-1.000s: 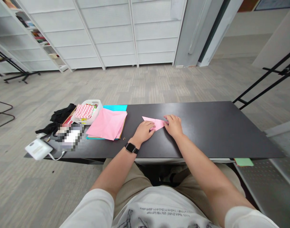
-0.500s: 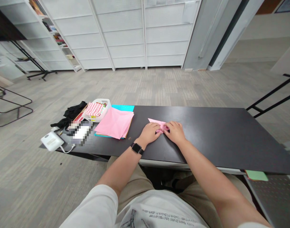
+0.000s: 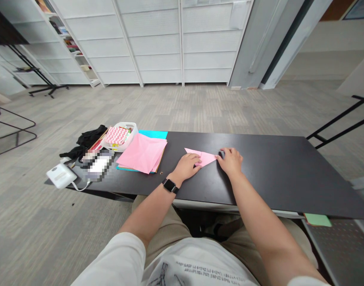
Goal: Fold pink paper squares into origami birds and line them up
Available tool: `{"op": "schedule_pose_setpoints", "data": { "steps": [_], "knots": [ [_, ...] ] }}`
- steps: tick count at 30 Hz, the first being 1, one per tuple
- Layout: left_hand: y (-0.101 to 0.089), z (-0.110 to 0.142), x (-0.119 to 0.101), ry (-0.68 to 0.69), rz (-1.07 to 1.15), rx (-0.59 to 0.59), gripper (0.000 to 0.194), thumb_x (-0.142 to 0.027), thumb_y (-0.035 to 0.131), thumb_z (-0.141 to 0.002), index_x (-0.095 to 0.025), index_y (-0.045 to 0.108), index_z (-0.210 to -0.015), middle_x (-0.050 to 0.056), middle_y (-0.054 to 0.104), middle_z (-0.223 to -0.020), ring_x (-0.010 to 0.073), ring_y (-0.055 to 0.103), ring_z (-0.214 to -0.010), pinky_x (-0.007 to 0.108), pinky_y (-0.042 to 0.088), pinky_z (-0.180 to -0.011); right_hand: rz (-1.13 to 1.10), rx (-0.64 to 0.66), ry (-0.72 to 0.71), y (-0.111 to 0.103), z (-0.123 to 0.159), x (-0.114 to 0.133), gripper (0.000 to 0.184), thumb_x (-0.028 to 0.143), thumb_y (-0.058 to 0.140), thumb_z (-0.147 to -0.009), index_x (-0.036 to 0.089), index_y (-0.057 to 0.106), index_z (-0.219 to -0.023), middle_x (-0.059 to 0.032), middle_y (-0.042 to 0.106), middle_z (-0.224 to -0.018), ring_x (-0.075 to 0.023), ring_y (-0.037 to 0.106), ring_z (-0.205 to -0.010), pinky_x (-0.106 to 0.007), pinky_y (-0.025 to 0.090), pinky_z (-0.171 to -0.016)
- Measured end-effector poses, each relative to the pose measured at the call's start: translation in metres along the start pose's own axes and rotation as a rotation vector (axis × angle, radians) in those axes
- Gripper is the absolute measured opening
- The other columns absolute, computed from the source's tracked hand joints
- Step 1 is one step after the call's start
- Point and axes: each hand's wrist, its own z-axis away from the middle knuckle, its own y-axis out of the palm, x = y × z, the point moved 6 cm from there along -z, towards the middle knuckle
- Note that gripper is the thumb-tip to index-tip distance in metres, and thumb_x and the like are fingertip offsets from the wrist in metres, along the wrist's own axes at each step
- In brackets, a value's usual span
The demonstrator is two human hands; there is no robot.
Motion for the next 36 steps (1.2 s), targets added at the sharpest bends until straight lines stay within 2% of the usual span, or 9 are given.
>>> {"op": "schedule_pose_setpoints", "data": {
  "steps": [4, 7, 10, 14, 17, 24, 28, 32, 36],
  "knots": [
    [0.0, 0.0, 0.0, -0.004, -0.001, 0.004, 0.023, -0.031, 0.07, -0.097, -0.024, 0.077, -0.117, 0.007, 0.071, -0.135, 0.0259, 0.062, -0.128, 0.046, 0.048, -0.117, 0.005, -0.052, 0.055, -0.003, -0.004, -0.012, 0.033, 0.037, 0.064, -0.096, 0.024, 0.072, -0.126, -0.0167, 0.065, -0.125, -0.0356, 0.056, -0.115, -0.048, 0.041, -0.097],
    [-0.001, 0.0, 0.0, -0.006, -0.002, 0.001, 0.023, -0.032, 0.07, -0.097, -0.024, 0.077, -0.117, 0.007, 0.071, -0.134, 0.0263, 0.062, -0.127, 0.046, 0.049, -0.116, -0.052, -0.099, 0.017, -0.007, -0.003, -0.011, 0.031, 0.032, 0.058, -0.097, 0.023, 0.072, -0.123, -0.0162, 0.066, -0.122, -0.0348, 0.056, -0.114, -0.047, 0.042, -0.097],
    [-0.001, -0.001, -0.001, -0.005, -0.007, -0.004, 0.022, -0.033, 0.07, -0.097, -0.024, 0.076, -0.116, 0.007, 0.071, -0.134, 0.0264, 0.063, -0.126, 0.047, 0.049, -0.116, -0.143, -0.09, -0.13, -0.01, 0.001, 0.004, 0.027, 0.031, 0.057, -0.098, 0.024, 0.073, -0.118, -0.0134, 0.069, -0.119, -0.0325, 0.057, -0.114, -0.046, 0.042, -0.098],
    [-0.001, -0.001, -0.003, 0.002, -0.025, -0.017, 0.022, -0.032, 0.069, -0.097, -0.024, 0.075, -0.116, 0.007, 0.071, -0.132, 0.0261, 0.062, -0.126, 0.046, 0.049, -0.115, -0.226, 0.043, -0.382, -0.007, 0.012, 0.035, 0.017, 0.03, 0.061, -0.099, 0.026, 0.076, -0.105, -0.0079, 0.072, -0.11, -0.0269, 0.062, -0.108, -0.043, 0.042, -0.098],
    [-0.001, -0.001, -0.004, -0.003, -0.039, -0.024, 0.023, -0.034, 0.068, -0.098, -0.023, 0.073, -0.118, 0.008, 0.071, -0.131, 0.0263, 0.062, -0.126, 0.046, 0.049, -0.114, -0.24, 0.126, -0.478, -0.003, 0.019, 0.049, 0.016, 0.031, 0.064, -0.099, 0.028, 0.078, -0.105, -0.0063, 0.073, -0.108, -0.0251, 0.063, -0.105, -0.041, 0.041, -0.096],
    [-0.006, 0.002, -0.001, -0.049, -0.032, -0.048, 0.025, -0.039, 0.071, -0.096, -0.025, 0.074, -0.117, 0.008, 0.069, -0.132, 0.027, 0.059, -0.129, 0.047, 0.045, -0.118, -0.203, 0.182, -0.447, 0.0, 0.019, 0.046, 0.017, 0.032, 0.067, -0.099, 0.031, 0.082, -0.108, -0.0061, 0.073, -0.113, -0.0254, 0.063, -0.109, -0.042, 0.04, -0.098],
    [-0.01, 0.005, 0.003, -0.11, -0.045, -0.059, 0.032, -0.044, 0.075, -0.093, -0.027, 0.073, -0.12, 0.008, 0.068, -0.133, 0.0279, 0.058, -0.13, 0.05, 0.04, -0.122, -0.208, 0.187, -0.44, 0.0, 0.018, 0.045, 0.02, 0.031, 0.066, -0.099, 0.033, 0.083, -0.11, -0.0062, 0.072, -0.113, -0.0251, 0.062, -0.108, -0.042, 0.04, -0.099],
    [-0.012, 0.008, 0.012, -0.211, -0.098, -0.087, 0.039, -0.046, 0.076, -0.091, -0.028, 0.07, -0.125, 0.009, 0.065, -0.14, 0.0312, 0.056, -0.135, 0.06, 0.028, -0.129, -0.215, 0.185, -0.428, 0.002, 0.018, 0.043, 0.022, 0.031, 0.064, -0.1, 0.033, 0.083, -0.11, -0.0067, 0.071, -0.114, -0.0259, 0.061, -0.11, -0.044, 0.04, -0.1],
    [-0.013, 0.012, 0.023, -0.297, -0.164, -0.142, 0.043, -0.049, 0.076, -0.09, -0.029, 0.069, -0.127, 0.011, 0.063, -0.145, 0.0376, 0.05, -0.141, 0.071, 0.021, -0.128, -0.206, 0.185, -0.432, 0.005, 0.017, 0.041, 0.021, 0.031, 0.064, -0.099, 0.032, 0.083, -0.11, -0.0066, 0.071, -0.116, -0.0252, 0.061, -0.111, -0.043, 0.04, -0.101]
  ]
}}
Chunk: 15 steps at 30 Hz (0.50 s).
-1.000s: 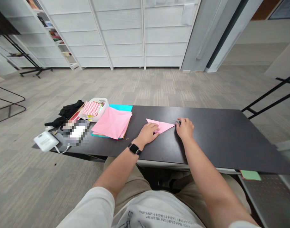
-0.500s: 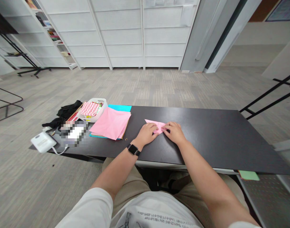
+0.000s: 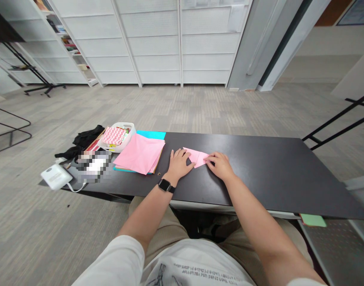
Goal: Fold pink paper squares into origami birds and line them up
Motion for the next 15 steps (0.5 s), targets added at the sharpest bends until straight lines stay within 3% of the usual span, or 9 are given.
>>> {"op": "schedule_pose_setpoints", "data": {
  "steps": [3, 5, 9, 15],
  "knots": [
    [-0.004, -0.001, 0.005, -0.054, -0.028, -0.046, 0.04, -0.045, 0.074, -0.093, -0.026, 0.069, -0.127, 0.013, 0.062, -0.145, 0.0399, 0.049, -0.142, 0.072, 0.024, -0.126, 0.002, -0.005, -0.006, 0.0, 0.0, 0.001, 0.022, 0.03, 0.064, -0.099, 0.032, 0.082, -0.111, -0.0072, 0.071, -0.117, -0.0258, 0.061, -0.111, -0.043, 0.041, -0.101],
    [-0.007, -0.002, 0.003, -0.052, -0.019, -0.063, 0.036, -0.039, 0.07, -0.095, -0.024, 0.068, -0.128, 0.014, 0.063, -0.142, 0.0371, 0.052, -0.138, 0.065, 0.032, -0.123, 0.002, -0.004, -0.004, 0.0, 0.0, 0.001, 0.023, 0.031, 0.063, -0.1, 0.032, 0.082, -0.112, -0.0075, 0.071, -0.117, -0.0262, 0.06, -0.111, -0.043, 0.041, -0.1],
    [-0.007, -0.003, -0.012, 0.084, 0.05, 0.018, 0.03, -0.04, 0.07, -0.096, -0.025, 0.071, -0.122, 0.009, 0.068, -0.129, 0.0294, 0.06, -0.122, 0.049, 0.047, -0.111, 0.006, -0.003, -0.004, -0.001, 0.001, 0.003, 0.023, 0.034, 0.062, -0.1, 0.033, 0.082, -0.113, -0.0069, 0.071, -0.116, -0.0259, 0.061, -0.111, -0.043, 0.04, -0.1],
    [-0.002, -0.003, -0.019, 0.133, 0.082, 0.099, 0.024, -0.035, 0.071, -0.096, -0.027, 0.074, -0.118, 0.007, 0.07, -0.129, 0.0272, 0.061, -0.123, 0.05, 0.044, -0.116, 0.017, -0.065, 0.069, -0.008, 0.001, -0.003, 0.03, 0.032, 0.059, -0.1, 0.03, 0.078, -0.123, -0.0075, 0.073, -0.113, -0.026, 0.062, -0.109, -0.041, 0.04, -0.098]
  ]
}}
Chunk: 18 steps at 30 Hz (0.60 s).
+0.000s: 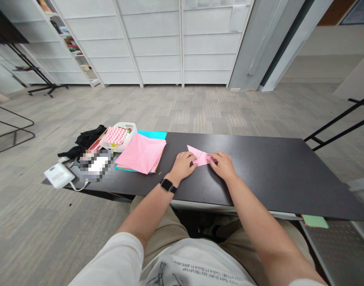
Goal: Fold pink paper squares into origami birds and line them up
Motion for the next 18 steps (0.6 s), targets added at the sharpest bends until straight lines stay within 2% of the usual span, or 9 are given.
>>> {"op": "schedule_pose_setpoints", "data": {
  "steps": [3, 8, 13, 18],
  "knots": [
    [0.004, 0.0, -0.001, 0.049, 0.03, 0.032, 0.024, -0.032, 0.069, -0.097, -0.029, 0.075, -0.12, 0.005, 0.069, -0.138, 0.0259, 0.059, -0.132, 0.053, 0.034, -0.126, 0.036, -0.058, 0.09, -0.003, 0.0, -0.008, 0.034, 0.033, 0.06, -0.098, 0.028, 0.076, -0.127, -0.0093, 0.072, -0.116, -0.0282, 0.061, -0.111, -0.043, 0.04, -0.098],
    [0.011, 0.0, 0.0, 0.085, 0.042, 0.062, 0.026, -0.031, 0.067, -0.099, -0.031, 0.074, -0.124, 0.003, 0.068, -0.145, 0.0254, 0.054, -0.141, 0.056, 0.026, -0.131, 0.049, -0.052, 0.102, -0.002, 0.001, -0.009, 0.026, 0.036, 0.059, -0.098, 0.029, 0.082, -0.109, -0.0078, 0.072, -0.113, -0.0281, 0.059, -0.11, -0.045, 0.038, -0.098],
    [0.007, 0.0, -0.001, 0.081, 0.028, 0.039, 0.026, -0.033, 0.07, -0.097, -0.031, 0.075, -0.123, 0.005, 0.067, -0.143, 0.0268, 0.056, -0.136, 0.053, 0.035, -0.125, 0.01, -0.056, 0.122, -0.001, 0.001, -0.01, 0.021, 0.034, 0.062, -0.095, 0.029, 0.081, -0.104, -0.0071, 0.072, -0.112, -0.028, 0.06, -0.11, -0.044, 0.039, -0.098],
    [-0.003, 0.0, 0.001, -0.028, -0.01, -0.02, 0.039, -0.034, 0.071, -0.096, -0.028, 0.066, -0.134, 0.009, 0.065, -0.138, 0.0284, 0.06, -0.126, 0.048, 0.045, -0.112, -0.171, -0.106, 0.149, -0.003, -0.002, -0.016, 0.016, 0.032, 0.063, -0.09, 0.027, 0.077, -0.095, -0.0062, 0.072, -0.109, -0.0265, 0.064, -0.107, -0.042, 0.045, -0.099]
  ]
}}
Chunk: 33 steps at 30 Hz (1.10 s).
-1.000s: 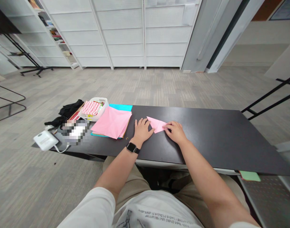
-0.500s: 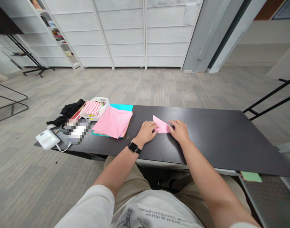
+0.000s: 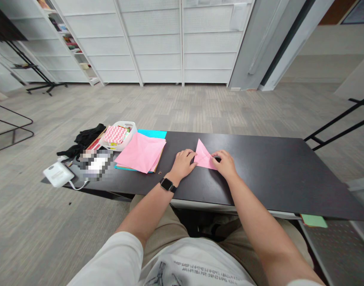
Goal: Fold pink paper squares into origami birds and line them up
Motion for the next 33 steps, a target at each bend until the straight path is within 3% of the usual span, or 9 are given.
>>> {"op": "schedule_pose_setpoints", "data": {
  "steps": [6, 13, 21, 27, 33],
  "knots": [
    [-0.005, -0.001, 0.003, -0.072, 0.107, -0.11, 0.038, -0.033, 0.07, -0.098, -0.025, 0.06, -0.134, 0.007, 0.073, -0.126, 0.0266, 0.067, -0.118, 0.044, 0.049, -0.106, -0.327, -0.093, 0.081, -0.007, -0.005, -0.004, 0.023, 0.046, 0.064, -0.089, 0.025, 0.074, -0.089, -0.0075, 0.073, -0.102, -0.0253, 0.066, -0.099, -0.041, 0.052, -0.093],
    [-0.007, -0.005, 0.011, -0.125, 0.319, -0.147, 0.023, -0.025, 0.071, -0.096, -0.024, 0.067, -0.119, 0.003, 0.079, -0.105, 0.0221, 0.074, -0.103, 0.038, 0.056, -0.1, -0.489, -0.103, 0.051, -0.007, -0.005, 0.0, 0.03, 0.054, 0.068, -0.089, 0.024, 0.073, -0.089, -0.0084, 0.071, -0.11, -0.0247, 0.066, -0.105, -0.041, 0.053, -0.095],
    [-0.014, -0.005, 0.01, -0.09, 0.371, -0.183, 0.012, -0.027, 0.068, -0.099, -0.023, 0.073, -0.11, 0.003, 0.08, -0.107, 0.0209, 0.075, -0.103, 0.036, 0.056, -0.1, -0.474, -0.029, -0.024, -0.005, -0.002, 0.014, 0.033, 0.057, 0.068, -0.09, 0.025, 0.073, -0.095, -0.0085, 0.071, -0.113, -0.0253, 0.066, -0.109, -0.043, 0.052, -0.102],
    [-0.011, -0.004, 0.02, -0.2, 0.66, -0.267, 0.018, -0.037, 0.069, -0.099, -0.022, 0.076, -0.105, 0.004, 0.08, -0.104, 0.0194, 0.074, -0.097, 0.032, 0.056, -0.093, -0.504, -0.078, -0.135, -0.011, 0.0, 0.023, 0.025, 0.051, 0.075, -0.09, 0.026, 0.074, -0.088, -0.0068, 0.069, -0.111, -0.0241, 0.067, -0.108, -0.046, 0.05, -0.107],
    [-0.004, -0.007, 0.029, -0.261, 0.901, -0.255, 0.028, -0.045, 0.071, -0.095, -0.019, 0.078, -0.103, 0.007, 0.08, -0.103, 0.0205, 0.073, -0.095, 0.033, 0.056, -0.09, -0.468, -0.134, -0.218, -0.02, 0.005, 0.034, 0.016, 0.043, 0.072, -0.093, 0.027, 0.076, -0.093, -0.0083, 0.067, -0.117, -0.0255, 0.065, -0.114, -0.047, 0.052, -0.107]
  ]
}}
